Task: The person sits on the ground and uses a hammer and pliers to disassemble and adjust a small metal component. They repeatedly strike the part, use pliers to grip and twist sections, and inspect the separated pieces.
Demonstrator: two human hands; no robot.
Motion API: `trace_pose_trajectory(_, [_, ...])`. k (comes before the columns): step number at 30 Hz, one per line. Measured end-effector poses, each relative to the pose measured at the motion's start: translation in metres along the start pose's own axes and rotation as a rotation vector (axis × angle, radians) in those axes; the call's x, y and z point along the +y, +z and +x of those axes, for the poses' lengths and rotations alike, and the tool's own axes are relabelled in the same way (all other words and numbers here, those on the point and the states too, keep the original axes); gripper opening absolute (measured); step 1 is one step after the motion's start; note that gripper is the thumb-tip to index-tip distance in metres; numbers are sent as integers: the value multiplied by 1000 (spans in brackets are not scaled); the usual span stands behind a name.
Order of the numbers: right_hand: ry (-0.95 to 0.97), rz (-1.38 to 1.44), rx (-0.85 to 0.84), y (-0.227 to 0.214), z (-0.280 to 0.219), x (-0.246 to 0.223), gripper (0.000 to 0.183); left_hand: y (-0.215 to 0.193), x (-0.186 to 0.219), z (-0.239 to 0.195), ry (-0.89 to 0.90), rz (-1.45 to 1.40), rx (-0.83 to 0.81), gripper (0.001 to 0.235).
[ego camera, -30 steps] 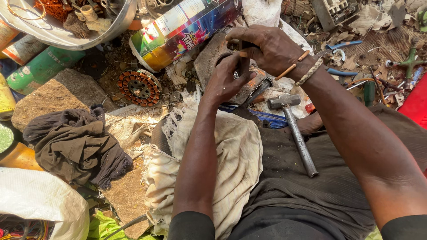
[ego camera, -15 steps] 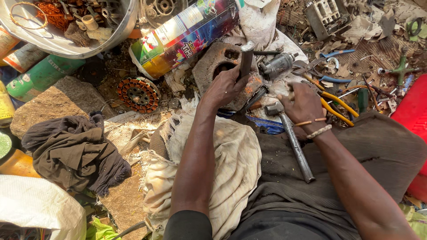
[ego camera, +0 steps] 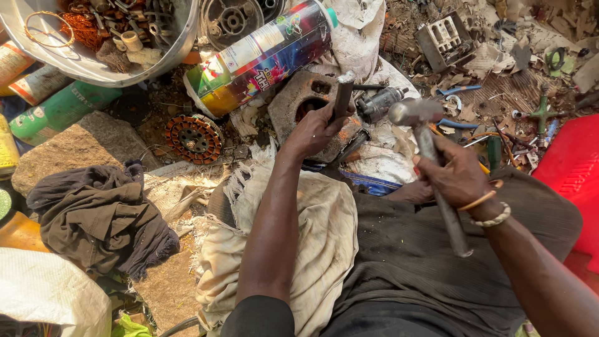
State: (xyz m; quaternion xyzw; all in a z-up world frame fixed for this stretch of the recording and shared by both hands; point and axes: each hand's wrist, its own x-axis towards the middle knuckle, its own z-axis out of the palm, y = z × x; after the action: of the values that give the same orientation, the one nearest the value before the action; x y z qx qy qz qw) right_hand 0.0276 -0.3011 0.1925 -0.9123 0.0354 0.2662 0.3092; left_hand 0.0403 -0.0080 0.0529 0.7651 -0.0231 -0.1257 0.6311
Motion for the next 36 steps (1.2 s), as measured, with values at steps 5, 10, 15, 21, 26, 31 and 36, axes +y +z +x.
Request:
trace_pose_trajectory(5, [-685,2,240,-50,20,-87,37,1,0,7,-15,29,-23,32])
trace_pose_trajectory(10, [-638,-499,-23,-10,43,-139,44,4,-8,0,84,7,45,29])
trace_pose_trajectory(15, [-479,-574,-28,-42,33,-171,41,-6,-6,14,96,5,73,32])
trace_pose_trajectory(21, [-565,-633,-1,-19,53,-186,27,-2,-13,13,121,-31,82,28])
trace_pose_trajectory(26, [-430,-663,-68,-38,51,-211,18,2,-13,13,241,-31,103,29])
trace_pose_trajectory(31, [-540,-512,227,-36,63,-191,31,-1,-8,11,-17,-44,30,29])
trace_pose_trajectory(36, [-635,-809,-83,-22,71,-190,25,-3,-1,9,64,-79,50,27])
